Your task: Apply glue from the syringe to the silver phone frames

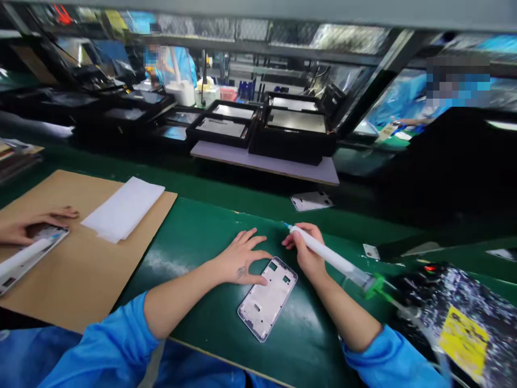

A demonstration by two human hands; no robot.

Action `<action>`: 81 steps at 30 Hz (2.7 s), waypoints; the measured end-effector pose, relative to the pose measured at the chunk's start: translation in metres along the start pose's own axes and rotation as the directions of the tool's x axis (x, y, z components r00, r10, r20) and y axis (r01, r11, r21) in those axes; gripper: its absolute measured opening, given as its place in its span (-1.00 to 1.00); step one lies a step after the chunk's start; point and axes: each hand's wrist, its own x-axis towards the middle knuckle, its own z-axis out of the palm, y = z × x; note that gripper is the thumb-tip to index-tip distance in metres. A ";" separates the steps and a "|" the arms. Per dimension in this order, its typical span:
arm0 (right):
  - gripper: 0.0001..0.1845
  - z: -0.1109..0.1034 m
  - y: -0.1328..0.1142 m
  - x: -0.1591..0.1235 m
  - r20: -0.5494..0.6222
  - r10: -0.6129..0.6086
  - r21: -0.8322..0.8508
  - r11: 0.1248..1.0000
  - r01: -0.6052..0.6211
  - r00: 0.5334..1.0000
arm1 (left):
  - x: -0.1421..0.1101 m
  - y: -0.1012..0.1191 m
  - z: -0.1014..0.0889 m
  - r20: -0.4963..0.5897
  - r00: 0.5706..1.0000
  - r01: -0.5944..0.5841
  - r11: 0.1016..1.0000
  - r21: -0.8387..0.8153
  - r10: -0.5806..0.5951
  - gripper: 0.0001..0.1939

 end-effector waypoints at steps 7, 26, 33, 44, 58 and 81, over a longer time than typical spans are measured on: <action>-0.56 0.018 0.001 0.006 -0.065 0.107 0.076 0.992 -0.102 0.992 | -0.017 -0.023 -0.032 0.051 0.997 0.054 0.994 -0.094 -0.049 -0.16; -0.71 0.023 -0.013 -0.025 0.368 0.114 -0.238 0.971 -0.025 0.923 | -0.008 -0.036 -0.011 -0.114 0.990 0.060 0.985 -0.160 -0.079 -0.51; -0.72 0.035 -0.018 -0.020 0.360 0.110 -0.301 0.954 0.004 0.927 | -0.006 -0.037 -0.008 -0.152 0.985 0.058 0.988 -0.143 -0.080 -0.53; -0.71 0.023 -0.013 -0.021 0.372 0.117 -0.340 0.940 0.018 0.921 | -0.007 -0.031 -0.007 -0.121 0.992 0.030 0.997 -0.072 -0.039 -0.59; -0.73 0.025 -0.017 -0.024 0.428 0.131 -0.379 0.924 0.046 0.894 | -0.005 -0.033 -0.004 -0.131 0.991 0.021 0.997 -0.074 -0.030 -0.59; -0.72 0.029 -0.021 -0.023 0.416 0.165 -0.395 0.919 0.015 0.894 | -0.005 -0.031 -0.007 -0.119 0.992 0.024 0.997 -0.076 -0.033 -0.60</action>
